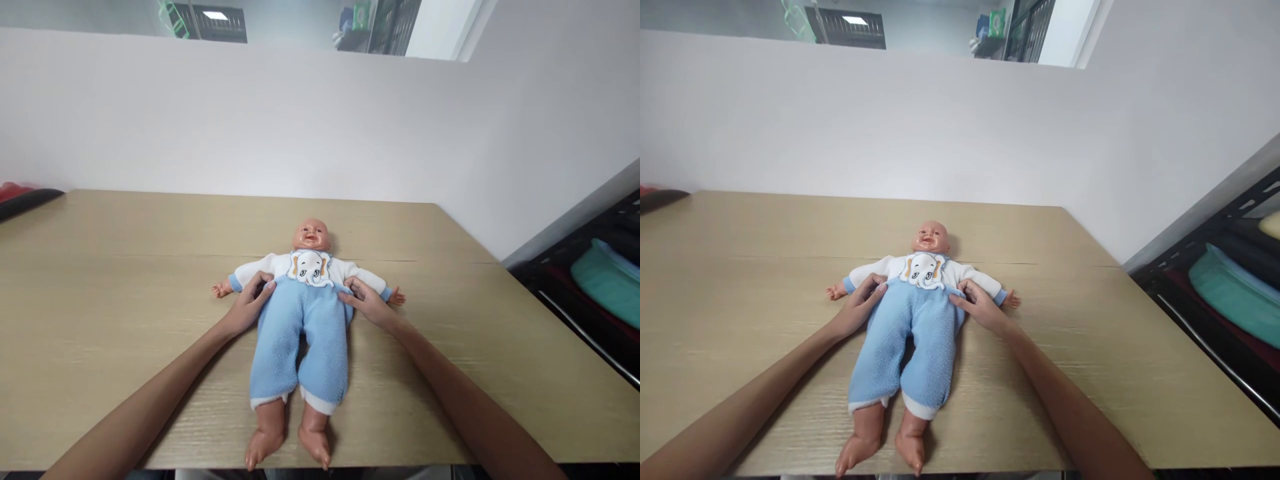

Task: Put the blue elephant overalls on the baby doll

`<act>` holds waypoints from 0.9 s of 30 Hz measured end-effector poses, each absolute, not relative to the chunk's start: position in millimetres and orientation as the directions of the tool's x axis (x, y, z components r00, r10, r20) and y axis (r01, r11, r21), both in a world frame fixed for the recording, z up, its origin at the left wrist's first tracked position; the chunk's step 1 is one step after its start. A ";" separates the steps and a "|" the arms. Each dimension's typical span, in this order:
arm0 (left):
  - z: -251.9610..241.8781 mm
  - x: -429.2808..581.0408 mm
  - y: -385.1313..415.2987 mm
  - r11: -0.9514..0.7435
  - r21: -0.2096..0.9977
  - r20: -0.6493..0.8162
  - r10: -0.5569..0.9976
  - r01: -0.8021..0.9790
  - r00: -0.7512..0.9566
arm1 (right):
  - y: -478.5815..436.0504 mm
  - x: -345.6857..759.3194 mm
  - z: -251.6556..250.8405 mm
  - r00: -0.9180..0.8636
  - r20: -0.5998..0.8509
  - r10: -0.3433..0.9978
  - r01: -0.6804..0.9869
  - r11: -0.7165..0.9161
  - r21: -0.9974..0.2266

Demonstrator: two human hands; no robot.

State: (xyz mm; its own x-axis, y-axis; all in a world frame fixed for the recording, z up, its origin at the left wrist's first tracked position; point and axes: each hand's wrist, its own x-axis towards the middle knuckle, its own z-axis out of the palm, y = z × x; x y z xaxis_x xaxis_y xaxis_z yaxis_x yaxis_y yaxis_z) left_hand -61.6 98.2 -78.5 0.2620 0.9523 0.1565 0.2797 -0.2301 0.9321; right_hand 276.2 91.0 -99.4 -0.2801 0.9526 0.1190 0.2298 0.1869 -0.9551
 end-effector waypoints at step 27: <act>-63.1 -70.4 101.4 -0.428 0.727 0.325 0.903 0.537 0.279 | 74.6 283.8 -94.9 -0.284 0.147 0.948 0.115 0.186 -0.976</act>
State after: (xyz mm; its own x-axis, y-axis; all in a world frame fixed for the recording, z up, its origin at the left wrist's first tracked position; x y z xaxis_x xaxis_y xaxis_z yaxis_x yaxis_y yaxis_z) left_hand -70.4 101.4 -63.1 0.2793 0.9034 0.3255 0.5365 -0.4279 0.7273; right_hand 283.8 74.6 -94.9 -0.2838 0.9476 0.1468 0.1154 0.1858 -0.9758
